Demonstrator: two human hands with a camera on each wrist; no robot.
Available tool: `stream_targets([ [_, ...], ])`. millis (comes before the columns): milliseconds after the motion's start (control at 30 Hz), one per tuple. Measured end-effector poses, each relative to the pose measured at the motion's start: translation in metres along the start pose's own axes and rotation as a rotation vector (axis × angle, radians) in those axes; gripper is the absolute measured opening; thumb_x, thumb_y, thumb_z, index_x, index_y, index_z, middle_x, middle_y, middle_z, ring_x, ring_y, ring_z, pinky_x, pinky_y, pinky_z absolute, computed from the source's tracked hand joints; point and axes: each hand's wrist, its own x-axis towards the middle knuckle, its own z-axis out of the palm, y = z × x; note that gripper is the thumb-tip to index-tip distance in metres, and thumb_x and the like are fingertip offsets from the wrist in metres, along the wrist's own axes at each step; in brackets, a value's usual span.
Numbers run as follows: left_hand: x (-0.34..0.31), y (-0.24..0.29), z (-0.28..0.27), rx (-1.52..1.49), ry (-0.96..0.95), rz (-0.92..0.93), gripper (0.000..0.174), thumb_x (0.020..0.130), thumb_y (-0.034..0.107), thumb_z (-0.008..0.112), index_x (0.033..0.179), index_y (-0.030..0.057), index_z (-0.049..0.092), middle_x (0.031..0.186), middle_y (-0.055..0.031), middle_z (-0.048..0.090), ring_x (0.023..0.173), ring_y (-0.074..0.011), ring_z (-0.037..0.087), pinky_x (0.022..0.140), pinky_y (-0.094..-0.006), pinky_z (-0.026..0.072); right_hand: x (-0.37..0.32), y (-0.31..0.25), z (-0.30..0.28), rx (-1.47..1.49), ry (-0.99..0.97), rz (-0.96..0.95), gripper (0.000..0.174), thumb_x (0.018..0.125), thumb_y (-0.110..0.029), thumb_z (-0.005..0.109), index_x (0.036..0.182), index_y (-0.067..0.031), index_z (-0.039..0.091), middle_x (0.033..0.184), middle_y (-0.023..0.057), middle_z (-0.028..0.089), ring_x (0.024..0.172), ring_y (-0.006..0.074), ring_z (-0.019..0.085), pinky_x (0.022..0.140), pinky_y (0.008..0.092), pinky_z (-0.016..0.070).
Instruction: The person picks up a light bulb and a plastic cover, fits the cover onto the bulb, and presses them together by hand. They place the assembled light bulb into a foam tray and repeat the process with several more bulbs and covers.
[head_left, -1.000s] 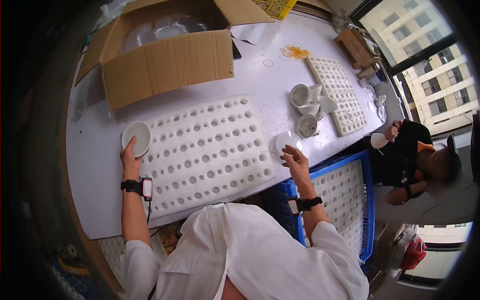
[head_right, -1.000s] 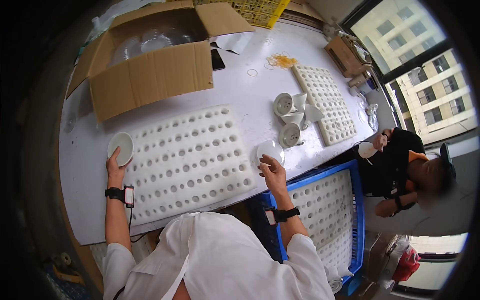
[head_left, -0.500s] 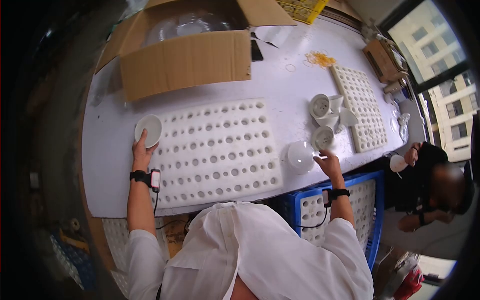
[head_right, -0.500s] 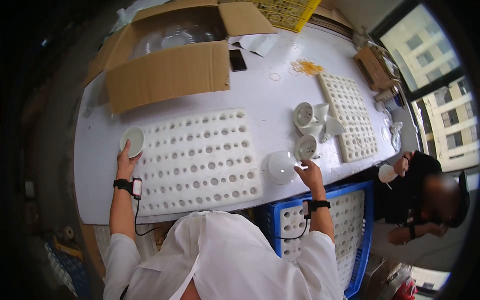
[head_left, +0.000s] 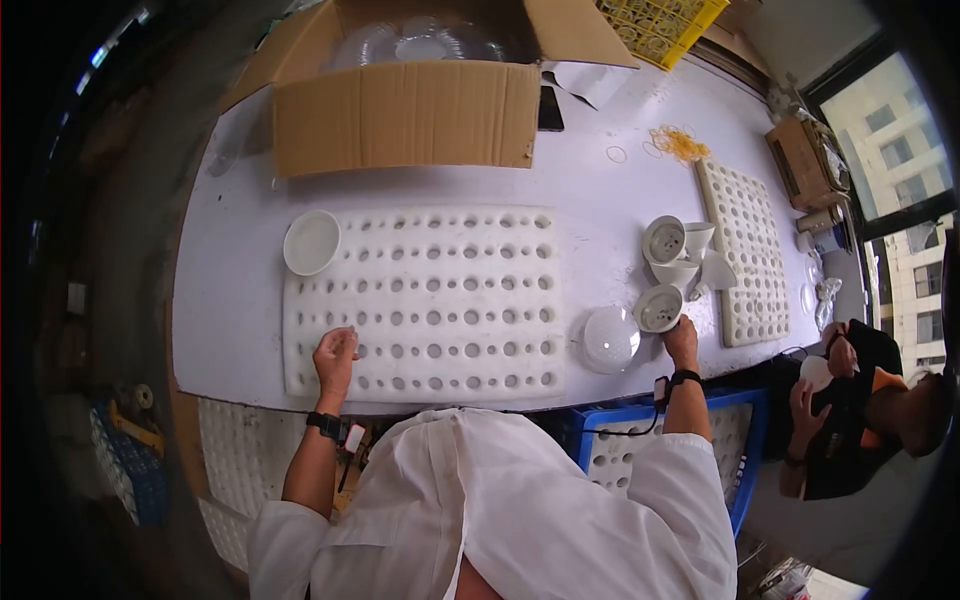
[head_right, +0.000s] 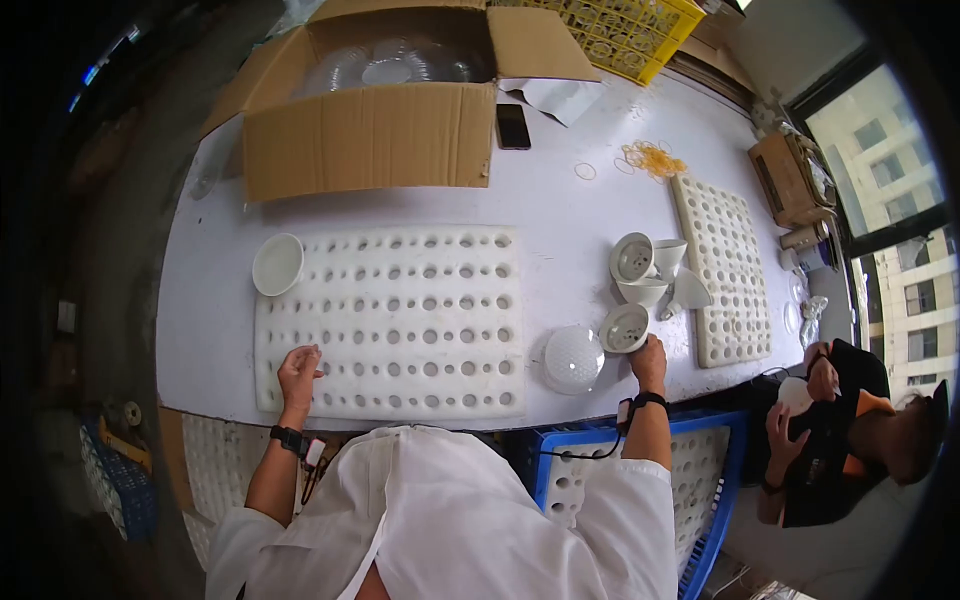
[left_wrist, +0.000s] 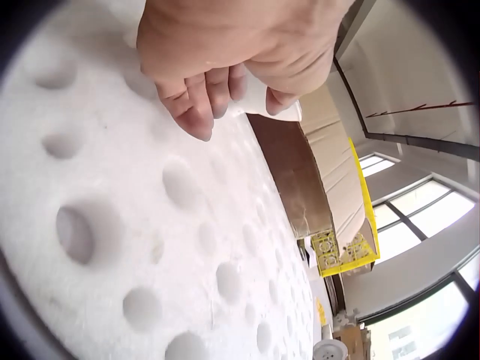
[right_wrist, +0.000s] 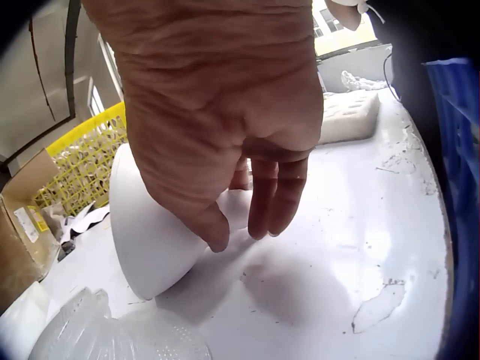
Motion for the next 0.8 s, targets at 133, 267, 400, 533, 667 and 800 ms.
stream_targets([
  [133,-0.006,0.009,0.007,0.055,-0.110,0.018,0.021,0.084,0.011,0.060,0.102,-0.0015,0.056,0.104,-0.0117,0.063,0.089,-0.0149,0.062,0.061,-0.0238,0.0516,-0.010,0.009,-0.002,-0.168,0.039,-0.048,0.034,0.072,-0.026,0.069,0.094,-0.0020,0.060,0.093,0.0218,0.060,0.088,0.0395,0.058,0.077,0.0462,0.0476],
  [267,-0.017,0.045,0.027,0.025,-0.261,0.025,0.026,0.080,0.011,0.065,0.101,-0.0030,0.057,0.098,-0.0107,0.064,0.081,-0.0121,0.061,0.063,-0.0233,0.0505,-0.036,-0.011,-0.041,0.005,0.237,0.015,0.036,0.070,-0.026,0.072,0.093,-0.0012,0.060,0.092,0.0194,0.061,0.088,0.0377,0.059,0.076,0.0447,0.0475],
  [400,-0.026,0.077,0.083,-0.059,-0.728,0.048,0.049,0.075,0.007,0.069,0.117,-0.0022,0.046,0.120,-0.0188,0.054,0.111,-0.0239,0.053,0.084,-0.0302,0.0471,-0.081,-0.101,-0.060,0.580,0.081,-0.155,0.031,0.074,-0.014,0.072,0.099,0.0027,0.062,0.085,0.0116,0.067,0.076,0.0150,0.061,0.068,0.0293,0.0483],
  [533,-0.057,0.123,0.144,-0.086,-0.983,0.136,0.061,0.070,0.008,0.074,0.124,0.0021,0.044,0.124,-0.0152,0.052,0.121,-0.0240,0.046,0.090,-0.0319,0.0436,-0.148,-0.214,-0.041,0.908,-0.435,-0.255,0.029,0.075,-0.014,0.071,0.100,0.0004,0.063,0.078,0.0052,0.066,0.064,0.0073,0.058,0.058,0.0249,0.0480],
  [667,-0.062,0.118,0.150,-0.056,-1.131,0.195,0.058,0.068,0.009,0.077,0.120,0.0049,0.051,0.118,-0.0087,0.056,0.109,-0.0174,0.052,0.092,-0.0321,0.0431,-0.184,-0.265,-0.018,0.941,-0.349,-0.791,0.039,0.075,-0.013,0.069,0.110,-0.0009,0.057,0.098,0.0131,0.064,0.089,0.0215,0.062,0.078,0.0336,0.0489],
  [800,-0.070,0.112,0.132,-0.067,-0.962,0.295,0.054,0.066,0.010,0.078,0.115,0.0061,0.055,0.110,-0.0049,0.060,0.100,-0.0157,0.057,0.090,-0.0308,0.0457,-0.186,-0.270,-0.009,0.883,-0.416,-0.941,0.057,0.073,-0.018,0.074,0.121,-0.0015,0.048,0.120,0.0159,0.054,0.110,0.0264,0.053,0.093,0.0351,0.0415],
])
